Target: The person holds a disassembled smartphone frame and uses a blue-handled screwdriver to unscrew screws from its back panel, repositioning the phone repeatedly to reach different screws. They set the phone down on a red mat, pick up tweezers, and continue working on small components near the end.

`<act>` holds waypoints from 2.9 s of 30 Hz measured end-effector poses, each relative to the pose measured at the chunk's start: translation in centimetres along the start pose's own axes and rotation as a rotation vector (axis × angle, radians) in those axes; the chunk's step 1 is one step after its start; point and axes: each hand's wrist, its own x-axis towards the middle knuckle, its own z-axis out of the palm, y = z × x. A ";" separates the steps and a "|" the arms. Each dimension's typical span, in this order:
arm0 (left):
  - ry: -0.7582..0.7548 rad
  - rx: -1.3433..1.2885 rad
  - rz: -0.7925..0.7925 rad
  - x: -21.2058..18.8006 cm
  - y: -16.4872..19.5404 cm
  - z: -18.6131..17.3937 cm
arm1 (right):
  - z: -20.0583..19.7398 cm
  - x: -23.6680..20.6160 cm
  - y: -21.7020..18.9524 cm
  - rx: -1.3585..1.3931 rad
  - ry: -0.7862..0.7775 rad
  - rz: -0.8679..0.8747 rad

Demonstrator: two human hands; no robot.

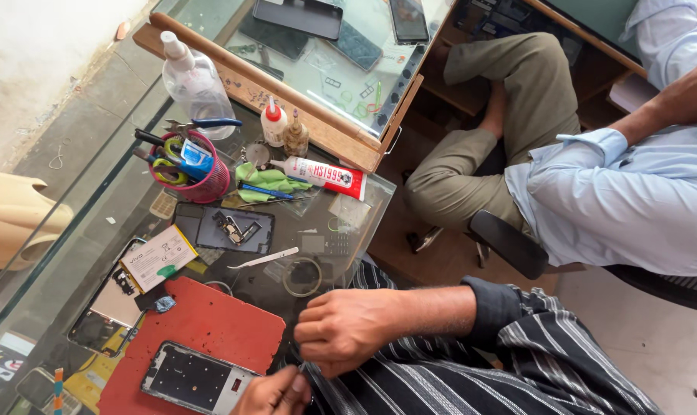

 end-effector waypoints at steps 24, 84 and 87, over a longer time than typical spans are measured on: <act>0.249 -0.004 0.011 -3.0 -4.5 1.2 | -4.0 -3.9 1.8 -0.103 0.282 0.245; 1.166 -0.447 0.170 -7.2 14.6 0.3 | -0.3 2.0 -0.5 -0.119 -0.028 0.296; 1.172 -0.337 0.235 -7.2 15.2 0.5 | -0.5 2.1 -0.7 -0.133 -0.038 0.278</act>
